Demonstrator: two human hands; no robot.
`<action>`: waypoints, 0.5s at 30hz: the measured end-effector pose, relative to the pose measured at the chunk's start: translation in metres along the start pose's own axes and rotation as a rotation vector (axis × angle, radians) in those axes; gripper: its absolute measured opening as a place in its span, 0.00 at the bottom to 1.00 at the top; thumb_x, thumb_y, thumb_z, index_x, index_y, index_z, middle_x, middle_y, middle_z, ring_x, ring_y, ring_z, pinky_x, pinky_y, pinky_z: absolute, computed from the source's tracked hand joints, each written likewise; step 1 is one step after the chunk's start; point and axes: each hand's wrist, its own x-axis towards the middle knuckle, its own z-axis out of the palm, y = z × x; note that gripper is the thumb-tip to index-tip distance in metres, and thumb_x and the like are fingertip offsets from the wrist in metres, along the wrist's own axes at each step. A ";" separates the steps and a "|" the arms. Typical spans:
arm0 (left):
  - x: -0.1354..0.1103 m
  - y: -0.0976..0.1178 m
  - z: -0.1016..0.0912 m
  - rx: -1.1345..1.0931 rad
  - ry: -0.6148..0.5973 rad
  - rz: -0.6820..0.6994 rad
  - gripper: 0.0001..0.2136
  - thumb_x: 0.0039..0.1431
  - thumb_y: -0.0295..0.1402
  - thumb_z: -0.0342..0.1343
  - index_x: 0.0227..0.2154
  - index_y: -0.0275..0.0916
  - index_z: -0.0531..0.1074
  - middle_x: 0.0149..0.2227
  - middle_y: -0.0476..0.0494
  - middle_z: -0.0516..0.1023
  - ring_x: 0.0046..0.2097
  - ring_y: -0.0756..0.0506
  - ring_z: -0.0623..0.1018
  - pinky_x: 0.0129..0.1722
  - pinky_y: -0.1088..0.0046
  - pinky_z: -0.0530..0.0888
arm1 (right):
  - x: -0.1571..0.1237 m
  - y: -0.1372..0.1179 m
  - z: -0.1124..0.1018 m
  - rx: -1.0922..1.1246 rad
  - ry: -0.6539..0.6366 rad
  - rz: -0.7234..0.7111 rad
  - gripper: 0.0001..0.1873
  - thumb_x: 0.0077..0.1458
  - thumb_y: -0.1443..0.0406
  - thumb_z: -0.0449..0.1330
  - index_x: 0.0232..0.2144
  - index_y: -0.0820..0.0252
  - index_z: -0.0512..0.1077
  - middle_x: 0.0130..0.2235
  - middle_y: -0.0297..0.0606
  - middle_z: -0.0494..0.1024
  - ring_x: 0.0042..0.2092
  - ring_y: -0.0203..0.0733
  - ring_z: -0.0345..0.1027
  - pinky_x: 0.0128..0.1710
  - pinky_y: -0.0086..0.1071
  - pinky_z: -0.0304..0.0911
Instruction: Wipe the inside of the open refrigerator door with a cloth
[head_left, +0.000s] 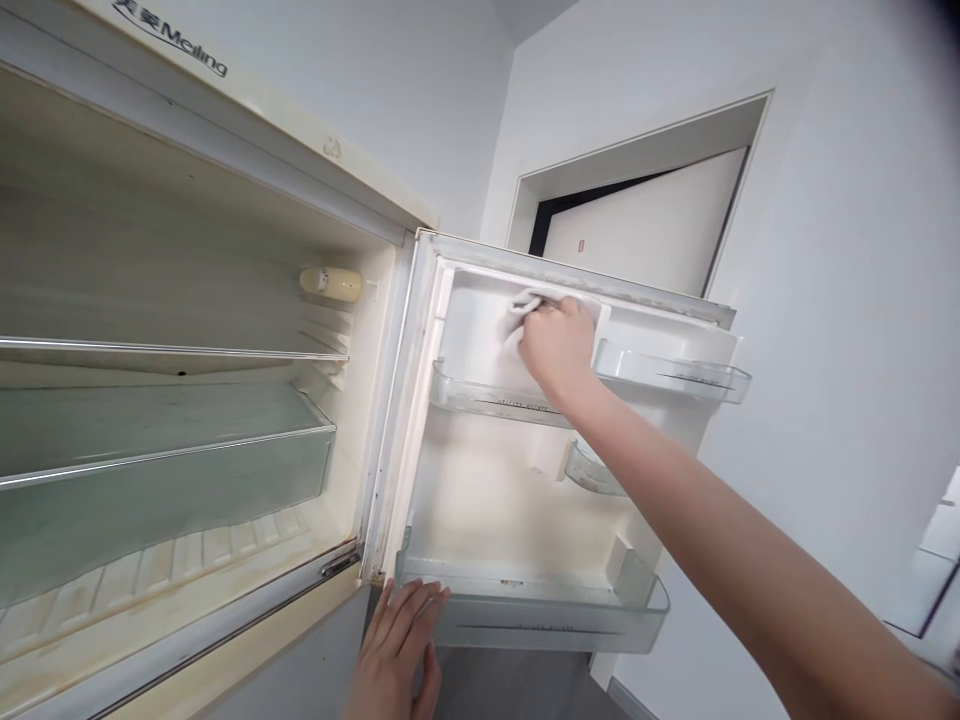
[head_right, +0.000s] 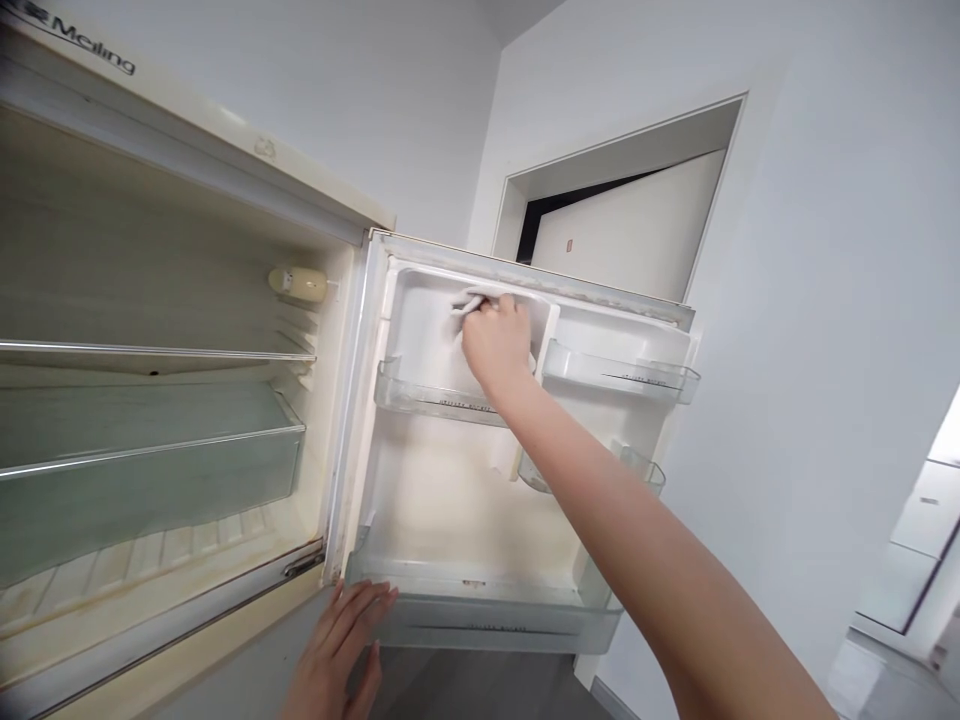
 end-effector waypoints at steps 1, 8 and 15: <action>0.000 0.000 0.000 0.000 -0.003 0.003 0.27 0.53 0.24 0.50 0.58 0.40 0.62 0.53 0.49 0.77 0.54 0.44 0.76 0.50 0.54 0.79 | -0.002 0.002 0.000 -0.027 -0.012 0.063 0.18 0.53 0.75 0.46 0.35 0.67 0.76 0.36 0.53 0.78 0.49 0.57 0.65 0.45 0.47 0.60; 0.002 0.002 0.001 0.023 -0.005 0.022 0.27 0.52 0.25 0.50 0.57 0.38 0.63 0.53 0.49 0.77 0.53 0.44 0.77 0.49 0.55 0.81 | -0.011 0.008 0.008 -0.062 -0.003 0.102 0.18 0.55 0.71 0.47 0.40 0.74 0.73 0.42 0.60 0.76 0.50 0.59 0.64 0.46 0.46 0.58; 0.006 0.004 0.006 0.059 0.016 0.028 0.26 0.51 0.25 0.49 0.56 0.39 0.65 0.53 0.51 0.76 0.52 0.44 0.78 0.46 0.54 0.82 | -0.007 0.011 0.020 0.175 0.047 -0.087 0.25 0.59 0.63 0.47 0.55 0.67 0.66 0.53 0.52 0.74 0.54 0.56 0.63 0.55 0.48 0.58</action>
